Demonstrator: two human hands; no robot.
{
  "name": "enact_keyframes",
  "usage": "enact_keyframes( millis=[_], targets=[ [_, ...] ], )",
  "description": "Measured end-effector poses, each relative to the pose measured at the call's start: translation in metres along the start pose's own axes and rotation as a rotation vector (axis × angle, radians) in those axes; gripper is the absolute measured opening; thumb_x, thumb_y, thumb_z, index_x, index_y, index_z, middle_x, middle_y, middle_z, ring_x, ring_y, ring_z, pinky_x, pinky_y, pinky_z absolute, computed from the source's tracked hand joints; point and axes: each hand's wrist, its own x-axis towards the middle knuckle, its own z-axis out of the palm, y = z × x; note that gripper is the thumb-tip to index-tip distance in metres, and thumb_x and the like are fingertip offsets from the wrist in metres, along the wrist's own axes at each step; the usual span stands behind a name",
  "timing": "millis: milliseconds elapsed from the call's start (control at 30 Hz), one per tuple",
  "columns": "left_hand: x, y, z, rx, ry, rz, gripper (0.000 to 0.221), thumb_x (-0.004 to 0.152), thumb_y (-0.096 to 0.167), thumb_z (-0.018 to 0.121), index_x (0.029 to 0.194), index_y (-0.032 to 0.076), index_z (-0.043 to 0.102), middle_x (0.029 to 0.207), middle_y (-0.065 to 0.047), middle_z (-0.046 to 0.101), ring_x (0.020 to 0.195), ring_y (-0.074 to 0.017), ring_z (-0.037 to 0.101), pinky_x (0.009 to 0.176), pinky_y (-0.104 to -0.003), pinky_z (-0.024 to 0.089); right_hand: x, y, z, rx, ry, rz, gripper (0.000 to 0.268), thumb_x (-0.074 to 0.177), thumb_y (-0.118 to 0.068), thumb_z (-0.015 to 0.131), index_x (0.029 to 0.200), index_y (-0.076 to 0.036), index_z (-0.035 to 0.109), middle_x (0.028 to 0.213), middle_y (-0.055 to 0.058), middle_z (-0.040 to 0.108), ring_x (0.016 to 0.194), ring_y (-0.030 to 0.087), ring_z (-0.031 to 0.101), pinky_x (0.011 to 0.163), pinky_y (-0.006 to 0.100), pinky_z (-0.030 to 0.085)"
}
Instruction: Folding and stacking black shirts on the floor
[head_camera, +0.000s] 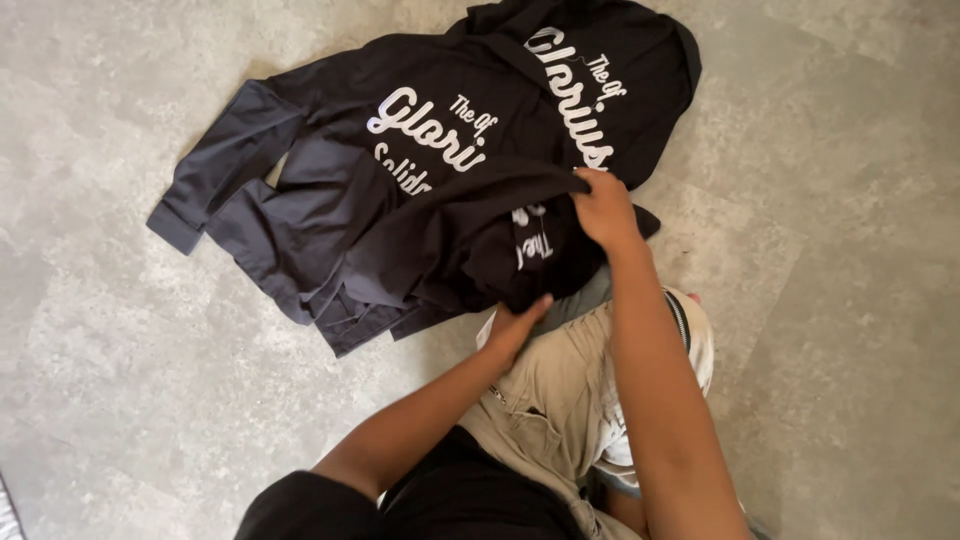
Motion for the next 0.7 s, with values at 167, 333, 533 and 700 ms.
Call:
enact_keyframes(
  millis=[167, 333, 533, 700],
  targets=[
    [0.001, 0.035, 0.026, -0.488, 0.325, 0.29, 0.054, 0.073, 0.013, 0.068, 0.122, 0.0, 0.05, 0.11, -0.02, 0.056, 0.089, -0.0264, 0.058, 0.079, -0.039, 0.05, -0.036, -0.045, -0.028, 0.626, 0.12, 0.29, 0.04, 0.079, -0.012, 0.055, 0.119, -0.006, 0.056, 0.124, 0.016, 0.051, 0.119, 0.028, 0.047, 0.102, 0.041, 0.032],
    [0.002, 0.1, 0.022, -0.117, 0.364, 0.906, 0.054, 0.073, 0.016, 0.074, 0.121, 0.001, 0.052, 0.115, -0.022, 0.057, 0.114, -0.0333, 0.051, 0.097, -0.046, 0.039, -0.017, 0.011, -0.059, 0.745, 0.282, 0.355, 0.034, 0.082, -0.015, 0.054, 0.115, -0.01, 0.059, 0.115, 0.015, 0.057, 0.108, 0.026, 0.054, 0.092, 0.04, 0.041],
    [0.053, 0.122, 0.109, -0.598, -0.154, 0.072, 0.075, 0.077, 0.034, 0.074, 0.128, -0.01, 0.04, 0.122, -0.032, 0.047, 0.112, -0.036, 0.051, 0.089, -0.045, 0.046, -0.011, 0.078, -0.099, 0.955, 0.579, 0.413, 0.027, 0.086, -0.019, 0.052, 0.11, -0.016, 0.063, 0.101, 0.013, 0.065, 0.093, 0.024, 0.065, 0.078, 0.038, 0.055],
    [0.111, 0.115, 0.208, -0.031, -0.131, 0.226, 0.081, 0.082, 0.037, 0.057, 0.138, -0.01, 0.022, 0.142, -0.031, 0.023, 0.133, -0.0392, 0.024, 0.108, -0.049, 0.025, -0.093, 0.214, -0.152, 0.884, 1.017, 0.459, 0.027, 0.083, -0.017, 0.052, 0.105, -0.012, 0.066, 0.102, 0.011, 0.064, 0.095, 0.023, 0.062, 0.079, 0.037, 0.052]
  ],
)
